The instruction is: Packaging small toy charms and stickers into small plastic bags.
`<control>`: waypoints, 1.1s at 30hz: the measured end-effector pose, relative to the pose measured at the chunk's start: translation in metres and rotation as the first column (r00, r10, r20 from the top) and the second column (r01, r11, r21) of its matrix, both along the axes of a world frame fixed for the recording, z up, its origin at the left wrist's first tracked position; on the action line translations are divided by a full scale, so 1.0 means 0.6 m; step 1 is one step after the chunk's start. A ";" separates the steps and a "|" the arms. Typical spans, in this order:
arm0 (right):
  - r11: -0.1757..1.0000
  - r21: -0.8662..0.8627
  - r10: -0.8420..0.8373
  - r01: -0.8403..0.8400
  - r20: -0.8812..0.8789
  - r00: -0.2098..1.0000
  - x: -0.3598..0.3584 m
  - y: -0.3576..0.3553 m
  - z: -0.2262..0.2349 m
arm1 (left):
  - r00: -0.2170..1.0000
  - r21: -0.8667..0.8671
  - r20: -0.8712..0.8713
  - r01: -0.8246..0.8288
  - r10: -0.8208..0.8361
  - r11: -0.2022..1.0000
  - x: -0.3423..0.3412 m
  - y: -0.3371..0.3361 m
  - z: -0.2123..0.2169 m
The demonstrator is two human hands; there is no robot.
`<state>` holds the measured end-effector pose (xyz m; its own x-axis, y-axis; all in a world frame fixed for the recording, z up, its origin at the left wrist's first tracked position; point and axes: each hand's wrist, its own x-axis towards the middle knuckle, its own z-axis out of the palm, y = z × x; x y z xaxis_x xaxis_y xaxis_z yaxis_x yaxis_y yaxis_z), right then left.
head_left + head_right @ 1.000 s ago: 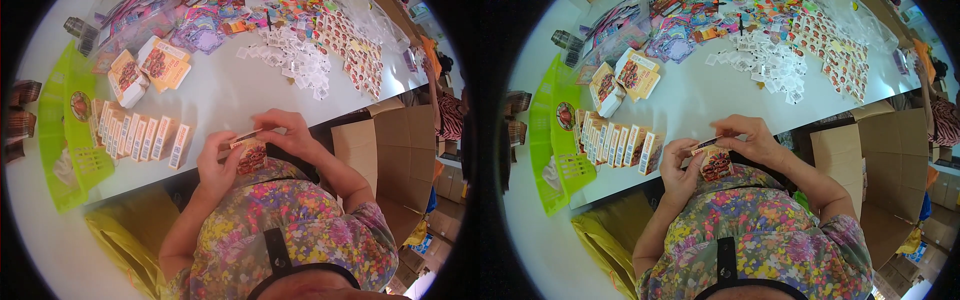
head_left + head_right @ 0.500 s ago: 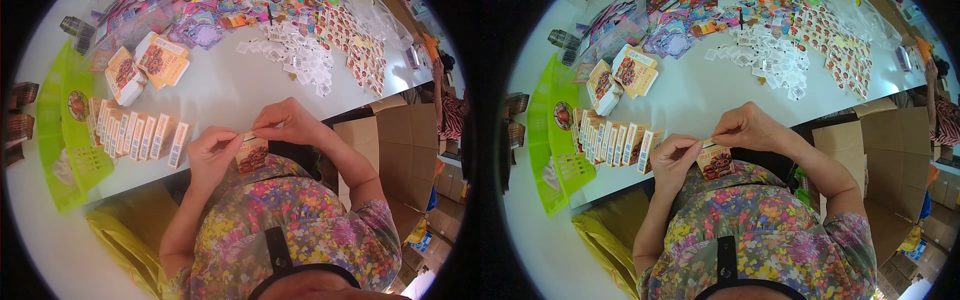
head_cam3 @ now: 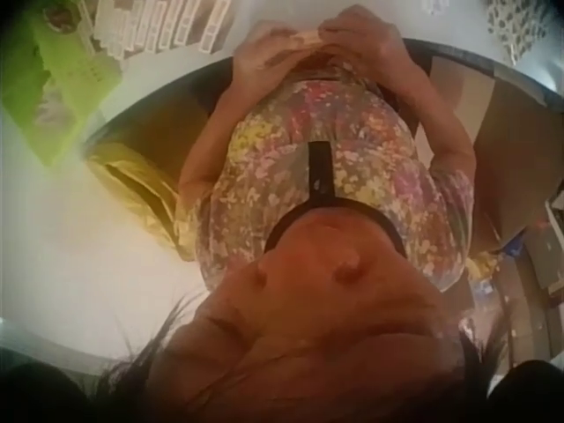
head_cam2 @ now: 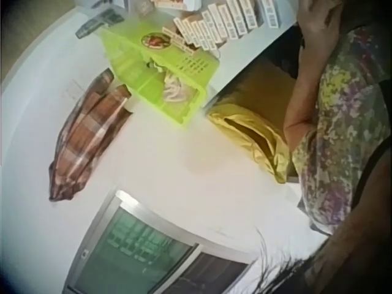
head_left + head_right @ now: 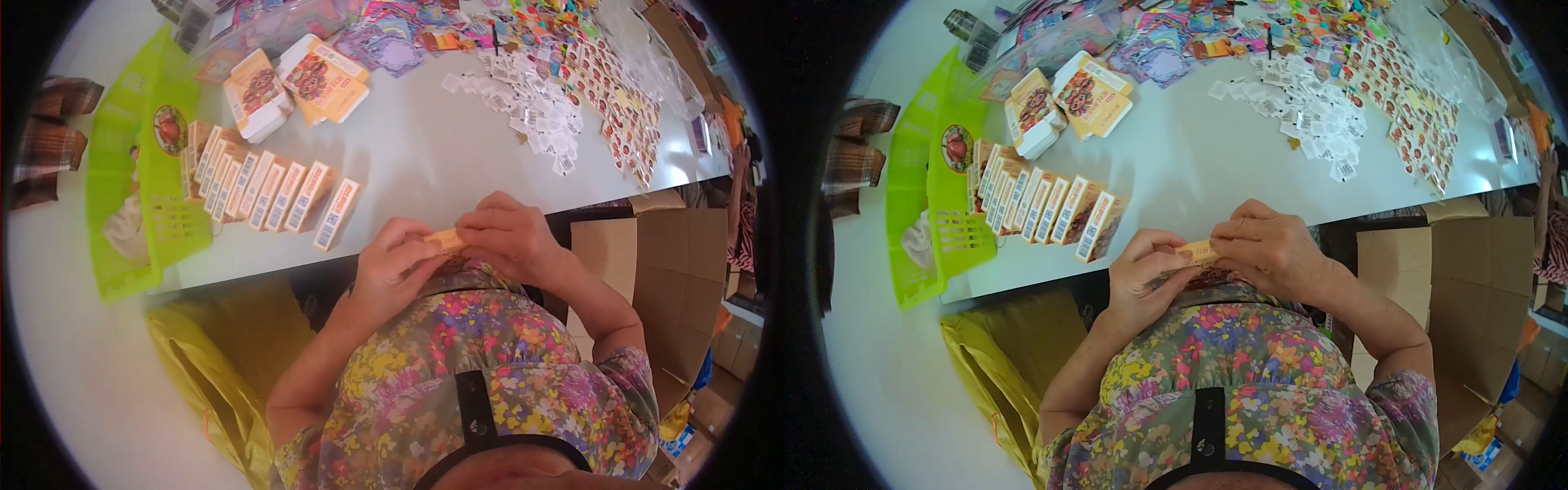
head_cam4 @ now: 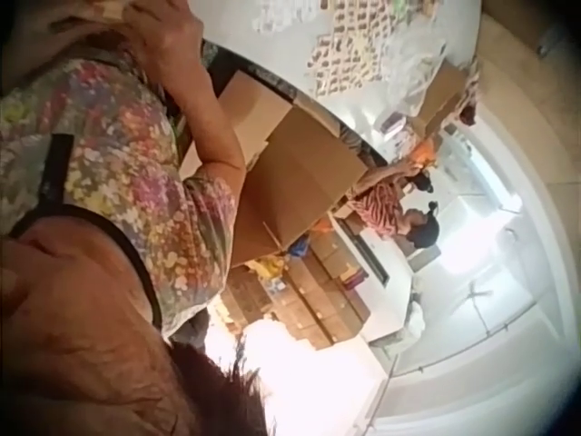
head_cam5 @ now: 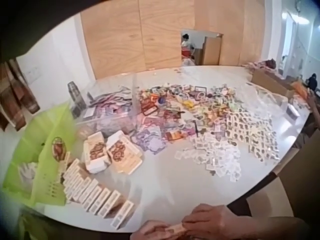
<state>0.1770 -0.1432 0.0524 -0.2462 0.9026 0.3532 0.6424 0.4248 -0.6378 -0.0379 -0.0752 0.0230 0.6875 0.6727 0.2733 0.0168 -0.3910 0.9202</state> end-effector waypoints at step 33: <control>0.834 -0.552 -0.467 -0.013 -0.718 0.515 -0.013 0.317 -0.091 | 0.876 0.937 -0.120 -0.056 0.466 0.346 -0.100 0.053 -0.013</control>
